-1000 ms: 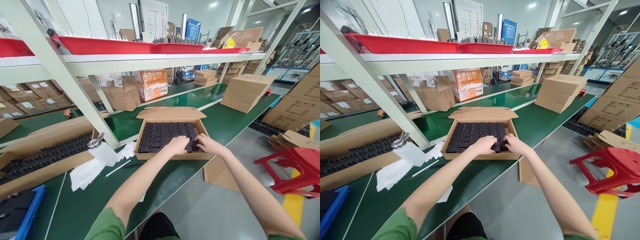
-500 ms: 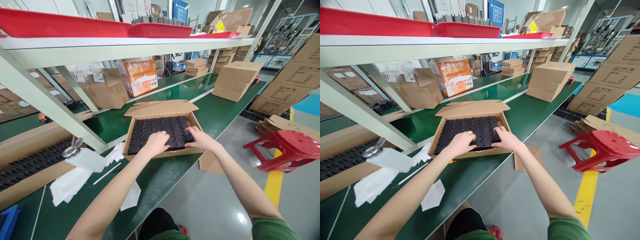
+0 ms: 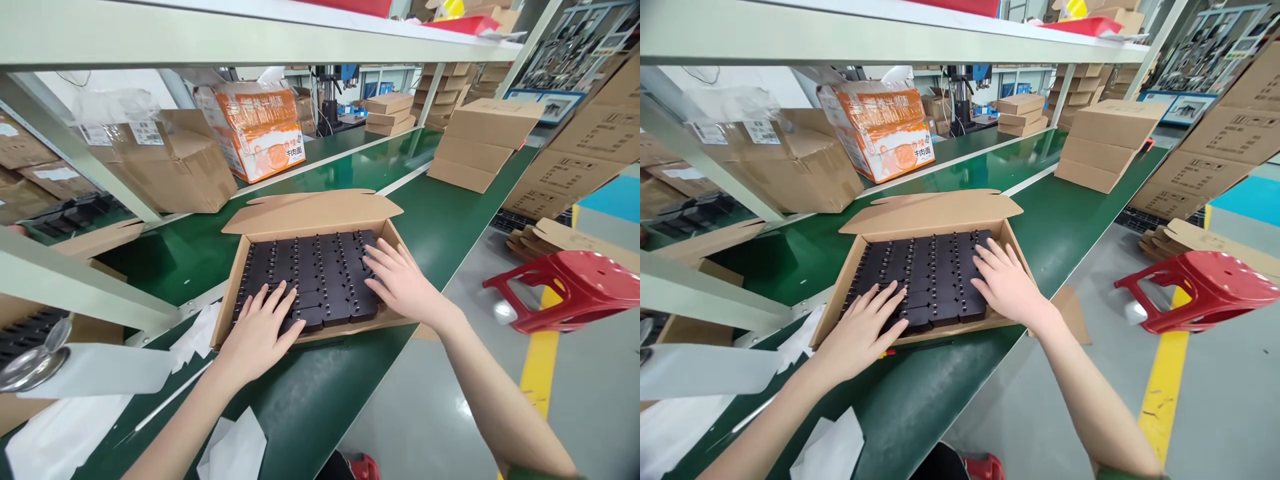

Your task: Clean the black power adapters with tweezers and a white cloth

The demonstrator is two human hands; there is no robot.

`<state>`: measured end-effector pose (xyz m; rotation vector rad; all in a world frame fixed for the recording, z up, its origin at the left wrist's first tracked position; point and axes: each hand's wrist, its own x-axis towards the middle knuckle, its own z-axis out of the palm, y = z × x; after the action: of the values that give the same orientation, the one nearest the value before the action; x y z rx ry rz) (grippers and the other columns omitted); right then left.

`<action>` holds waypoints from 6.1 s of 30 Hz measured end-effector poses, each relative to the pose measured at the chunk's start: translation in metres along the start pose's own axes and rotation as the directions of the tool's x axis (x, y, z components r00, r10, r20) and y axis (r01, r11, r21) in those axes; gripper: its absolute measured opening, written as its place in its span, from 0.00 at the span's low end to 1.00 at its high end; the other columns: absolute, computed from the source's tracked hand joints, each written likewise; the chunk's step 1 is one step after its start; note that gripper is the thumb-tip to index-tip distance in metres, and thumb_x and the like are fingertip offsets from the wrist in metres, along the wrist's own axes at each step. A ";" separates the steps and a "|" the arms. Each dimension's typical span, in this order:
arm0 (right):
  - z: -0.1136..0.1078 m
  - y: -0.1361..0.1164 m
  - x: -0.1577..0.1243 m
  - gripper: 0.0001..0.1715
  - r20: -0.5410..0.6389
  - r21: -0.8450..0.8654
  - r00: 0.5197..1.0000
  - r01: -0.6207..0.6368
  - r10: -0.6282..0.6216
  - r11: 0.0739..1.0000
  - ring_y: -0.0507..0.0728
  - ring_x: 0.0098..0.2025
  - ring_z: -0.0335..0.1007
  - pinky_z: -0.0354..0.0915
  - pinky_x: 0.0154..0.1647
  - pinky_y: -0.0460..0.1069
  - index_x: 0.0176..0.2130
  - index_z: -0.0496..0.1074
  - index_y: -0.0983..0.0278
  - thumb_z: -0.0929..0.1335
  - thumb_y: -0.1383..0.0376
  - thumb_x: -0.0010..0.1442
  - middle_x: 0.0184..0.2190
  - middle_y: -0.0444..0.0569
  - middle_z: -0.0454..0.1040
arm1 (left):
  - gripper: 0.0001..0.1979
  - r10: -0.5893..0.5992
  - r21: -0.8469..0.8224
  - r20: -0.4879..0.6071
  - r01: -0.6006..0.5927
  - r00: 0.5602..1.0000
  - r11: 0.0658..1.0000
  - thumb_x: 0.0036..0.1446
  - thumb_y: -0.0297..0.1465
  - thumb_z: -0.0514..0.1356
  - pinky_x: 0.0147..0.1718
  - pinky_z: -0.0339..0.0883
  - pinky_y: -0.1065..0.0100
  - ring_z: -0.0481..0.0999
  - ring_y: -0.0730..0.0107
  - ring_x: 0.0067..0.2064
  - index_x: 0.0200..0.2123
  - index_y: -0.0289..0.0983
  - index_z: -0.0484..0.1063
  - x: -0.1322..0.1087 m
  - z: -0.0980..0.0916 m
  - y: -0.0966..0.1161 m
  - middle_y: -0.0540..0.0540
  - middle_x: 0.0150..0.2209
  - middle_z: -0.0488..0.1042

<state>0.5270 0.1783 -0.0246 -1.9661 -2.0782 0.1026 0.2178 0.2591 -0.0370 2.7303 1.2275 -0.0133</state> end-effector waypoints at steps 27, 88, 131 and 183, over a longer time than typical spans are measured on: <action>-0.006 0.019 0.054 0.32 0.143 -0.184 0.987 0.101 -0.075 0.978 0.72 0.76 0.44 0.39 0.74 0.77 0.53 0.80 0.59 0.62 0.78 0.56 0.69 0.51 0.63 | 0.34 -0.028 0.025 0.009 0.028 1.000 0.999 0.68 0.50 0.46 0.67 0.53 0.35 0.55 0.35 0.72 0.70 0.40 0.61 -0.001 -0.003 0.007 0.44 0.72 0.55; 0.035 -0.308 -0.131 0.20 -0.401 0.724 0.752 0.610 -0.524 0.322 0.57 0.48 0.76 0.77 0.47 0.50 0.58 0.69 0.63 0.68 0.69 0.67 0.47 0.55 0.76 | 0.32 -0.466 -0.911 -0.386 -0.408 0.796 0.057 0.51 0.30 0.72 0.42 0.75 0.64 0.76 0.64 0.46 0.57 0.47 0.64 -0.309 0.023 0.031 0.42 0.56 0.67; 0.084 -0.279 -0.044 0.08 -0.068 0.280 0.970 0.243 -0.233 0.929 0.61 0.39 0.74 0.73 0.41 0.57 0.47 0.65 0.62 0.60 0.67 0.69 0.41 0.57 0.75 | 0.23 -0.709 -0.983 -0.030 -0.149 0.704 -0.107 0.64 0.51 0.58 0.30 0.67 0.70 0.70 0.67 0.36 0.52 0.42 0.69 -0.345 0.044 0.038 0.45 0.40 0.71; 0.054 -0.338 -0.176 0.29 -0.226 0.919 0.909 0.318 -0.349 0.232 0.59 0.51 0.81 0.79 0.55 0.64 0.56 0.73 0.54 0.64 0.80 0.64 0.49 0.45 0.82 | 0.17 -0.692 -0.997 -0.058 -0.081 0.719 -0.001 0.65 0.49 0.59 0.29 0.62 0.71 0.68 0.70 0.34 0.46 0.42 0.70 -0.344 0.031 0.043 0.49 0.36 0.69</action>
<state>0.1931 -0.0122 -0.0215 -0.7238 -1.6667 1.0288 0.0220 -0.0290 -0.0389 1.0518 1.2003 1.2291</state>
